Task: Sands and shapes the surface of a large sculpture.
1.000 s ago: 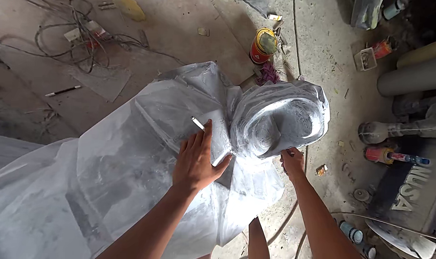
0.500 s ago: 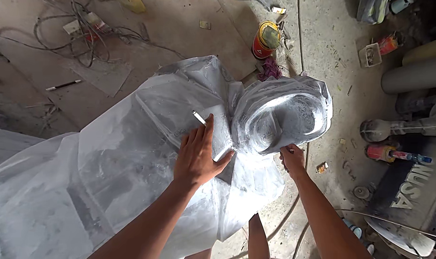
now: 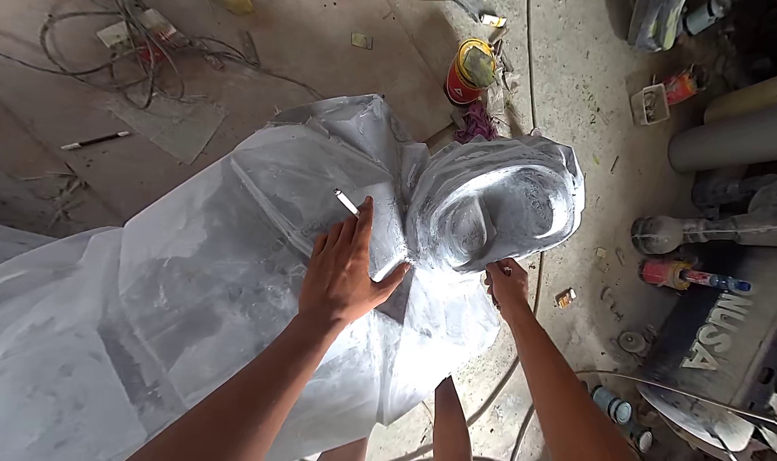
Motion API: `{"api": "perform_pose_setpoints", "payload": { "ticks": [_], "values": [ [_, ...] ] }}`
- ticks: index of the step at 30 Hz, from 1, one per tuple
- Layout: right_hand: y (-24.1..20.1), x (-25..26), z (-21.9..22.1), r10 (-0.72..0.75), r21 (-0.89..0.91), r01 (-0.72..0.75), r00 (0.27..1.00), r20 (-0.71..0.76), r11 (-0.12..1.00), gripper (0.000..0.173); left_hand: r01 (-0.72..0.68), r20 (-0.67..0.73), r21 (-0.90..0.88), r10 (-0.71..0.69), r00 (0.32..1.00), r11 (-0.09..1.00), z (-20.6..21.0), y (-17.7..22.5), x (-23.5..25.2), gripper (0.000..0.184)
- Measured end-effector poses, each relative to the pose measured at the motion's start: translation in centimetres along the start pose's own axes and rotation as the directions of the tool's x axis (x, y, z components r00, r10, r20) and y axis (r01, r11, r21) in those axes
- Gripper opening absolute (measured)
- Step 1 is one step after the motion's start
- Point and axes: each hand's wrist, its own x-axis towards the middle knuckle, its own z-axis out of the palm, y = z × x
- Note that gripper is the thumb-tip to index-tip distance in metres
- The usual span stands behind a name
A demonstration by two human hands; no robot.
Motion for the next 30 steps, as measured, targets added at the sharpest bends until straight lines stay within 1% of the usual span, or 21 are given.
{"api": "perform_pose_setpoints", "payload": {
  "ticks": [2,4,7,9,11,13,14,18,22,26,28,30],
  "values": [
    [-0.2,0.9,-0.6,-0.025,-0.016,0.024,0.999,-0.036,1.000,0.018,0.007,0.003,0.001,-0.007,1.000,1.000,0.0,0.0,0.0,0.117],
    [-0.2,0.9,-0.2,-0.037,-0.001,0.037,0.995,-0.093,0.999,0.018,0.006,-0.007,0.000,-0.006,1.000,1.000,0.0,-0.1,0.0,0.117],
    [0.4,0.1,0.6,-0.060,-0.013,0.059,0.992,-0.108,0.998,0.018,0.000,-0.007,-0.002,0.000,1.000,1.000,0.1,-0.2,0.1,0.117],
    [0.8,1.0,0.1,-0.107,-0.116,0.090,0.983,-0.150,0.989,0.020,0.001,-0.006,-0.001,-0.001,1.000,1.000,0.1,-0.2,-0.1,0.118],
    [0.6,2.6,-1.0,-0.167,-0.225,0.111,0.953,-0.251,0.968,0.024,0.004,-0.008,-0.006,-0.004,1.000,1.000,0.0,-0.2,0.0,0.117],
    [0.2,3.4,-1.4,-0.228,-0.282,0.129,0.908,-0.351,0.951,0.024,0.006,-0.009,-0.002,-0.006,1.000,1.000,0.0,-0.2,0.1,0.116],
    [0.3,3.3,-1.3,-0.242,-0.297,0.131,0.895,-0.376,0.946,0.023,0.008,-0.003,0.003,-0.008,1.000,1.000,0.0,-0.1,0.0,0.116],
    [1.3,2.4,-1.1,-0.242,-0.322,0.135,0.916,-0.321,0.937,0.026,0.010,0.001,0.008,-0.010,1.000,1.000,-0.1,0.0,0.0,0.117],
    [1.9,3.0,-1.9,-0.276,-0.342,0.143,0.883,-0.381,0.929,0.024,0.005,0.004,0.008,-0.005,1.000,1.000,-0.1,0.0,0.0,0.117],
    [1.8,2.7,-1.8,-0.290,-0.382,0.163,0.908,-0.303,0.909,0.023,0.008,0.013,0.001,-0.008,1.000,1.000,-0.2,0.0,0.0,0.116],
    [1.5,2.8,-2.5,-0.316,-0.399,0.176,0.894,-0.318,0.900,0.023,0.009,0.014,-0.005,-0.009,1.000,1.000,-0.2,0.1,0.0,0.116],
    [1.6,2.8,-2.1,-0.329,-0.412,0.174,0.879,-0.345,0.895,0.024,0.016,0.016,0.001,-0.016,1.000,1.000,-0.2,0.0,0.1,0.116]
  ]
}}
